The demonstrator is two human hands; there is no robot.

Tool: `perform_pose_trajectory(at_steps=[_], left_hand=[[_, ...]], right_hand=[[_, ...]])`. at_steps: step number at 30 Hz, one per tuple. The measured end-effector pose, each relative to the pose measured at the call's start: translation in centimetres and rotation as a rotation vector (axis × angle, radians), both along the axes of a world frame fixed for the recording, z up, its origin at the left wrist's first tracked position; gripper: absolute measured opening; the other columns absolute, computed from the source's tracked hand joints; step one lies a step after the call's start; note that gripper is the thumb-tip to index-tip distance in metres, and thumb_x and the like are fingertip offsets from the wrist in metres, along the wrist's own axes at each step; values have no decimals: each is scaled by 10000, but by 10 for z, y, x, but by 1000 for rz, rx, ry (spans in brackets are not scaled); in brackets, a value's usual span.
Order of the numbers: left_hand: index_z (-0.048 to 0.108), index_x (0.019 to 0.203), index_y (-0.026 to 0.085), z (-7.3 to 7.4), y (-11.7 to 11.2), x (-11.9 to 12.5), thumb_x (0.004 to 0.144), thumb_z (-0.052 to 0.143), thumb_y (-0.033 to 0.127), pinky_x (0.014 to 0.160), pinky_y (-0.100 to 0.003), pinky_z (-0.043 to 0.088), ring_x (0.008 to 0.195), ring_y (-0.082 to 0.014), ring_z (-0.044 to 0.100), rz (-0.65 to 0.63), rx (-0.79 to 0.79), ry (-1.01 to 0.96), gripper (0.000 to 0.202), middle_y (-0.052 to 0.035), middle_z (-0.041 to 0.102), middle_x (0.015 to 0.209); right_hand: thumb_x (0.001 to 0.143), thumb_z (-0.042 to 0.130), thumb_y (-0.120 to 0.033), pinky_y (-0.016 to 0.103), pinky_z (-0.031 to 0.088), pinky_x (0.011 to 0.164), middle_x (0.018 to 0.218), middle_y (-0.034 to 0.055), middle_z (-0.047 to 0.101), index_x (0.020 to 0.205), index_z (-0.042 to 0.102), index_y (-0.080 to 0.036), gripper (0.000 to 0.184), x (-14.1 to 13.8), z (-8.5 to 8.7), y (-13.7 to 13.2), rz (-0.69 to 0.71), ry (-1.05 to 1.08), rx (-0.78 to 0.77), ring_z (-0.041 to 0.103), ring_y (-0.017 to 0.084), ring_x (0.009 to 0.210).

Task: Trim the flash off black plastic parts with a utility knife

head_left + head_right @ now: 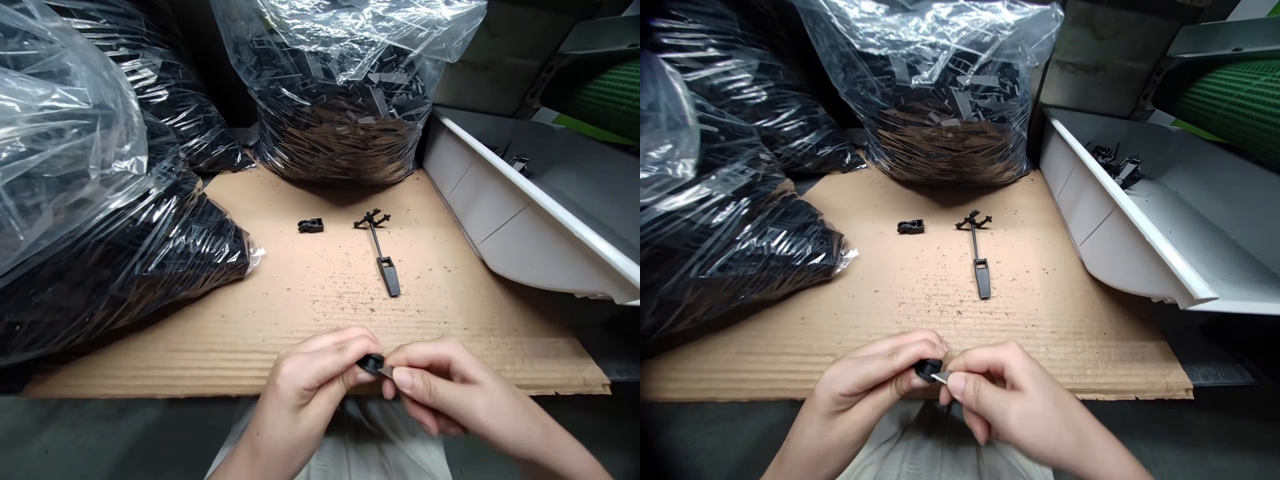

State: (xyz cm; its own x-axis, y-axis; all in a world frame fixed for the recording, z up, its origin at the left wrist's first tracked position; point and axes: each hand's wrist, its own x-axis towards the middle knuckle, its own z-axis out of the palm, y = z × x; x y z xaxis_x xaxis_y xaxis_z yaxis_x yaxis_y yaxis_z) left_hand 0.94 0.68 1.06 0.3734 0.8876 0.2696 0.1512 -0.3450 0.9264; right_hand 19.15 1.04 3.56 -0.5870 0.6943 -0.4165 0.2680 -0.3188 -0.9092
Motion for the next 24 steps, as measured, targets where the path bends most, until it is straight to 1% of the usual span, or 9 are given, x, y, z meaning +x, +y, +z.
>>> perform_pose_trajectory(at_steps=[2,4,5,8,10,14,18,21,24], left_hand=[[653,866,181,-1,0,0,795,540,25,781,-93,455,852,-90,627,49,55,7,206,11,674,898],[665,905,179,-3,-1,0,775,543,1,832,-82,436,920,-90,617,107,119,26,252,-3,671,984],[669,908,178,-4,-2,0,773,539,-4,843,-78,431,938,-89,613,124,141,43,261,-8,666,1012],[659,939,175,-9,-5,2,777,522,-5,870,-87,426,968,-88,603,181,211,95,278,-14,657,1047],[639,976,164,-13,-6,3,781,511,-7,887,-115,434,975,-98,603,215,276,122,289,-20,658,1048],[616,1001,151,-16,-10,4,776,495,-24,908,-200,461,988,-138,606,218,373,155,310,-38,655,1056],[616,998,147,-14,-10,4,767,499,-32,911,-229,468,994,-152,605,211,397,155,314,-43,657,1045],[614,1004,147,-13,-10,4,767,501,-33,902,-239,477,989,-158,606,203,418,149,318,-45,658,1038],[608,1014,153,-13,-9,4,759,493,-55,899,-257,479,996,-162,598,187,423,147,349,-45,655,1036]], right_hand=[[846,480,-336,155,228,362,462,-57,439,751,595,-133,251,4,2,3,101,112,-243,273,25,349],[838,497,-366,148,229,354,474,-46,469,760,606,-132,270,4,3,0,69,135,-259,281,17,342],[840,492,-384,150,242,358,480,-43,478,773,609,-138,281,3,2,-3,-28,99,-178,294,20,347],[846,474,-395,178,326,404,519,-25,518,788,617,-168,274,-4,-5,-18,-416,-91,228,373,53,395],[848,471,-354,193,372,440,549,-14,543,763,610,-181,238,-9,-13,-27,-535,-178,441,418,74,425],[868,428,-284,185,384,413,563,-11,525,687,562,-184,246,-13,-23,-32,-482,-191,578,419,80,420],[879,405,-254,175,341,381,564,-24,493,691,528,-188,234,-11,-21,-29,-392,-209,616,404,78,429],[883,398,-263,182,322,400,543,-35,467,653,495,-187,261,-9,-15,-25,-326,-224,560,409,78,444],[890,391,-275,187,313,442,502,-45,433,577,428,-180,329,-6,-9,-19,-219,-220,437,414,74,462]])
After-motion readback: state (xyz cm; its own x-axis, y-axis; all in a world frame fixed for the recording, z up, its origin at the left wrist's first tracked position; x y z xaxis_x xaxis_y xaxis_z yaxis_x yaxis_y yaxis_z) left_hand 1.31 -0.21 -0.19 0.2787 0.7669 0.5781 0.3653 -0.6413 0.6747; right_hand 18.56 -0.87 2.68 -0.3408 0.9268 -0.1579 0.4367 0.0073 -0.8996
